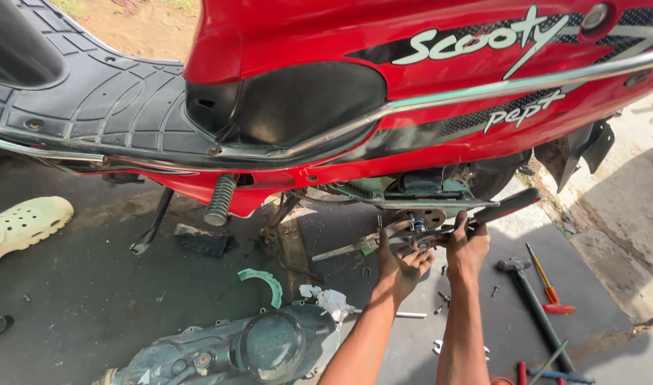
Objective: The person repairs a red scooter, using wrenches to loosen and remove fasteners from the rear drivetrain area. They handle a round metal clutch bell and other parts, then wipe the parts and surrounding components with a cloth.
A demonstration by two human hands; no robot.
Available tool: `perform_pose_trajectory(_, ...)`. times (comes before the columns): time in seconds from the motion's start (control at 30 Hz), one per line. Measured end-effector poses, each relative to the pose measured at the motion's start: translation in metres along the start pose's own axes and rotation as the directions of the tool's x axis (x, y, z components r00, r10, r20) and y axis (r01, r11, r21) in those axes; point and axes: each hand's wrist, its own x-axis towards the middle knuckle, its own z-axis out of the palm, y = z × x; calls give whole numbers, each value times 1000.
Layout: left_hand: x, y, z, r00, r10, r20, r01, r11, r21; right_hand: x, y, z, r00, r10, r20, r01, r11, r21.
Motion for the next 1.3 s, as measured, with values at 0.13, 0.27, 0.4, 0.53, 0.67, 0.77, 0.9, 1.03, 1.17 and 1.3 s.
perform_pose_trajectory(0.13,10,-10,11,832,-38,553,49,999,-4,9,7,3,999,-27,21,23,985,173)
perform_pose_trajectory(0.27,39,-14,21,868,-10,497,-61,990,127,15,27,4,998,11,-61,-2,990,143)
perform_pose_trajectory(0.4,-24,0,42,932,-2,362,-43,992,115,65,153,12,944,303,130,-306,661,686)
perform_pose_trajectory(0.53,1,-1,36,960,45,278,-124,953,276,77,225,26,704,574,418,-578,120,807)
perform_pose_trajectory(0.67,67,-11,12,944,120,308,-217,928,303,72,219,23,688,457,564,-647,35,762)
perform_pose_trajectory(0.77,6,-2,31,943,58,327,-102,988,118,67,193,13,750,479,457,-613,241,752)
perform_pose_trajectory(0.9,56,-21,15,939,97,331,-201,934,297,38,169,2,740,454,497,-632,213,745)
perform_pose_trajectory(1.03,32,-10,29,945,137,296,-194,965,173,52,167,7,736,408,540,-634,134,762)
perform_pose_trajectory(1.17,-22,7,30,909,-44,415,32,999,34,53,168,5,715,422,557,-649,105,754)
perform_pose_trajectory(1.3,-9,1,16,811,-38,584,-59,987,147,42,151,3,714,451,535,-640,111,761)
